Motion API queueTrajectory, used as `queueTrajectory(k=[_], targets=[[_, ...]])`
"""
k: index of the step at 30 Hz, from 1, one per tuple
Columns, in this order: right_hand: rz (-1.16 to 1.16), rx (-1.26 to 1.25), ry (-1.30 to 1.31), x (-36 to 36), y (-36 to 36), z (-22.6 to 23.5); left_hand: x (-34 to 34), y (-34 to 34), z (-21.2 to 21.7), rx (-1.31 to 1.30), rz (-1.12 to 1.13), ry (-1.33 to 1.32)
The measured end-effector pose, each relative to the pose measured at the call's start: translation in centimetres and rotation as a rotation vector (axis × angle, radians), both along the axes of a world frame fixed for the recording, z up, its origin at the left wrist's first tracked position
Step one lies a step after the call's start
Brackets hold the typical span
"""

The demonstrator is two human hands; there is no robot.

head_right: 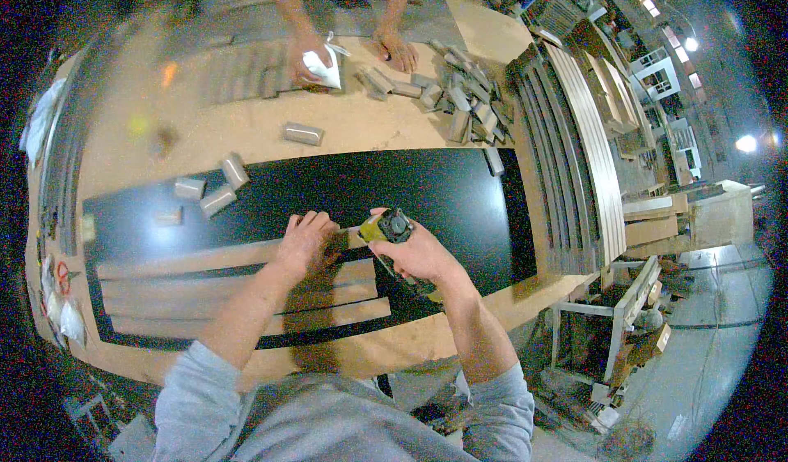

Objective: Aligning and fastening small wooden blocks to larger curved wooden slats using a pneumatic nail gun.

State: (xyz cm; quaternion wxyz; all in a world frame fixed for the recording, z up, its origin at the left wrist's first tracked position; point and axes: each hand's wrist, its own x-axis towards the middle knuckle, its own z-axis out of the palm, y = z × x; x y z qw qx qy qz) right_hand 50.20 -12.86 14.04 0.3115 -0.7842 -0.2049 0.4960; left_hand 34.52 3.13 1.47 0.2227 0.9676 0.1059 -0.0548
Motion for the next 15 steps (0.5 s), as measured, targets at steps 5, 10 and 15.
queueTrajectory(k=[5,10,15], targets=[[0.033,-0.02,0.006,0.4,-0.1,-0.1,0.0,-0.1,0.3,0.011,0.003,0.009],[-0.052,-0.03,0.061,-0.7,-0.9,0.3,0.0,0.0,-1.1,-0.003,0.017,-0.02],[-0.053,-0.06,0.083,-1.1,-1.3,0.8,0.1,-0.1,-0.7,-0.049,0.027,0.008]])
